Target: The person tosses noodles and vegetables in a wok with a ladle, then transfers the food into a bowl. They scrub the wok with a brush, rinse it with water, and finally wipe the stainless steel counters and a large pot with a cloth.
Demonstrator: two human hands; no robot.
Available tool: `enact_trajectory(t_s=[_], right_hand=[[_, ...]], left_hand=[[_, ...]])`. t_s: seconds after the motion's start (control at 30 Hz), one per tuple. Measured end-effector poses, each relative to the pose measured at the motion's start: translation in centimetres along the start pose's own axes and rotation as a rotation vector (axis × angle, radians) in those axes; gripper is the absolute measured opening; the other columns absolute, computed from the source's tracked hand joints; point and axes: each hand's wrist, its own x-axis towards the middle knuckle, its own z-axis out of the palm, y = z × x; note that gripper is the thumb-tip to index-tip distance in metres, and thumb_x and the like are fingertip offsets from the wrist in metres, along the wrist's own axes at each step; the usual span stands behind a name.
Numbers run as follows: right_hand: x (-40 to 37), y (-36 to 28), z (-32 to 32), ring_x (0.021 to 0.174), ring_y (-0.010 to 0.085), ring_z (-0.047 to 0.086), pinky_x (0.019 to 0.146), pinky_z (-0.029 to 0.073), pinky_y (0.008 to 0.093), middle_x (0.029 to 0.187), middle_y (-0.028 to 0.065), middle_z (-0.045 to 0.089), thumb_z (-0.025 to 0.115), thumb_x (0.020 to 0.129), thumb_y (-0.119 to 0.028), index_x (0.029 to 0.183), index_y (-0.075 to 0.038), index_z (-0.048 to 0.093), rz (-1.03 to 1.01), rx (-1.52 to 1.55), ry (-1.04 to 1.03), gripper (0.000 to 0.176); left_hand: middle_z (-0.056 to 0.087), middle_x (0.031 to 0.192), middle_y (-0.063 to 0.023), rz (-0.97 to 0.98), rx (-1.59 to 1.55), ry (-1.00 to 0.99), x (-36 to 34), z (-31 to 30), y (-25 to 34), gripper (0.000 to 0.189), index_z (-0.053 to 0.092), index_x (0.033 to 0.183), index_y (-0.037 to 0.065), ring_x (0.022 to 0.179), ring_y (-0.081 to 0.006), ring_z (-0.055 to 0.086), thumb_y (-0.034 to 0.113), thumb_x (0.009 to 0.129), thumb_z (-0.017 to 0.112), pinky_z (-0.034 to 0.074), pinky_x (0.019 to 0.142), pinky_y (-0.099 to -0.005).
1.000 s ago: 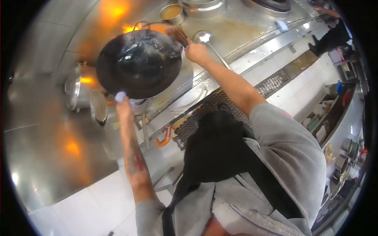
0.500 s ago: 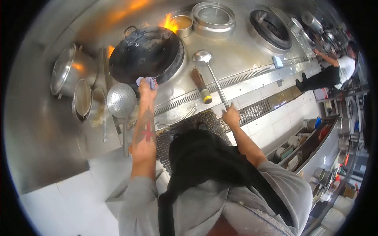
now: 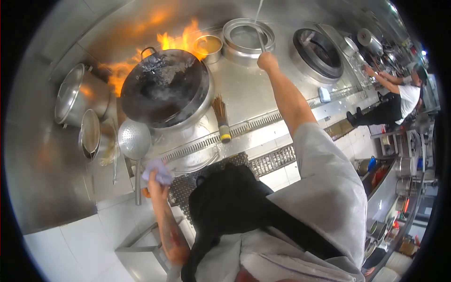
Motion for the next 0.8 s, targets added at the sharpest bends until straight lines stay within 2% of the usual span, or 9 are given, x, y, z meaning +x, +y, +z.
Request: enact_trajectory(t_s=[0.17, 0.27, 0.33, 0.43, 0.53, 0.6, 0.63, 0.67, 0.8], right_hand=[[7.5, 2.5, -0.5, 0.055, 0.0154, 0.054, 0.045, 0.044, 0.0210, 0.071, 0.0087, 0.054, 0.049, 0.093, -0.002, 0.099, 0.010, 0.053, 0.850, 2.149, -0.657, 0.014], [0.1, 0.1, -4.8, 0.052, 0.0070, 0.042, 0.041, 0.034, 0.0162, 0.071, 0.0030, 0.043, 0.047, 0.096, -0.001, 0.106, 0.014, 0.043, 0.751, 2.295, -0.593, 0.018], [-3.1, -0.6, -8.5, 0.053, 0.0064, 0.042, 0.040, 0.034, 0.0176, 0.075, 0.0051, 0.046, 0.047, 0.097, 0.000, 0.113, 0.016, 0.040, 0.730, 2.281, -0.795, 0.024], [-7.8, -4.5, -15.3, 0.054, 0.0058, 0.043, 0.040, 0.034, 0.0160, 0.076, 0.0044, 0.046, 0.047, 0.098, 0.000, 0.117, 0.018, 0.039, 0.710, 2.312, -0.806, 0.028], [-12.6, -7.5, -19.5, 0.054, 0.0051, 0.044, 0.039, 0.033, 0.0156, 0.077, 0.0041, 0.047, 0.047, 0.098, 0.000, 0.117, 0.018, 0.041, 0.656, 2.332, -0.874, 0.028], [-14.8, -9.5, -21.0, 0.054, 0.0046, 0.044, 0.038, 0.033, 0.0155, 0.077, 0.0041, 0.047, 0.047, 0.098, 0.000, 0.116, 0.018, 0.042, 0.641, 2.370, -0.922, 0.027], [-16.0, -10.3, -21.6, 0.053, 0.0042, 0.044, 0.037, 0.032, 0.0157, 0.077, 0.0042, 0.047, 0.047, 0.098, 0.000, 0.116, 0.018, 0.043, 0.661, 2.367, -0.952, 0.026], [-17.4, -11.0, -22.0, 0.052, 0.0039, 0.044, 0.036, 0.031, 0.0158, 0.077, 0.0044, 0.047, 0.047, 0.098, 0.000, 0.116, 0.017, 0.044, 0.685, 2.366, -0.974, 0.025], [-23.3, -13.7, -22.8, 0.050, 0.0028, 0.042, 0.034, 0.029, 0.0152, 0.076, 0.0026, 0.047, 0.049, 0.098, -0.005, 0.117, 0.014, 0.045, 0.681, 2.189, -0.955, 0.028]], left_hand=[[0.059, 0.127, -0.0232, -0.073, 0.010, -0.021, -4.0, -4.1, -0.9, 0.053, 0.039, 0.141, 0.004, 0.109, -0.0312, 0.064, 0.018, 0.092, 0.054, 0.057, 0.082, -0.0376], [0.059, 0.126, -0.0250, -0.104, -0.005, -0.061, -4.5, -3.1, -1.0, 0.054, 0.038, 0.141, 0.003, 0.112, -0.0319, 0.062, 0.016, 0.091, 0.054, 0.057, 0.084, -0.0382], [0.060, 0.125, -0.0255, -0.140, -0.033, -0.041, -3.6, -0.9, -0.8, 0.052, 0.040, 0.138, -0.002, 0.114, -0.0329, 0.061, 0.019, 0.093, 0.051, 0.055, 0.088, -0.0422], [0.060, 0.121, -0.0252, -0.195, -0.072, -0.205, 2.1, 2.4, -0.9, 0.051, 0.049, 0.126, -0.006, 0.109, -0.0362, 0.062, 0.034, 0.094, 0.045, 0.052, 0.093, -0.0473], [0.061, 0.097, -0.0146, -0.310, -0.210, -0.203, 8.6, 9.4, 1.0, 0.040, 0.057, 0.107, 0.004, 0.089, -0.0327, 0.062, 0.039, 0.089, 0.055, 0.055, 0.079, -0.0461], [0.052, 0.075, -0.0070, -0.219, -0.188, -0.042, 12.1, 14.7, 2.1, 0.010, 0.049, 0.086, 0.012, 0.068, -0.0244, 0.056, 0.018, 0.089, 0.056, 0.054, 0.061, -0.0401], [0.046, 0.065, -0.0045, -0.085, -0.161, -0.397, 20.5, 11.8, -1.4, 0.012, 0.044, 0.081, 0.013, 0.056, -0.0224, 0.052, 0.013, 0.090, 0.052, 0.047, 0.047, -0.0371], [0.044, 0.061, -0.0041, -0.113, -0.088, -0.110, 17.0, 15.5, 1.0, 0.014, 0.042, 0.079, 0.013, 0.049, -0.0219, 0.048, 0.013, 0.091, 0.050, 0.036, 0.038, -0.0358], [0.048, 0.066, -0.0055, -0.236, -0.183, -0.138, 12.6, 13.0, 1.2, 0.015, 0.049, 0.084, 0.011, 0.055, -0.0209, 0.047, 0.022, 0.094, 0.050, 0.043, 0.048, -0.0356]])
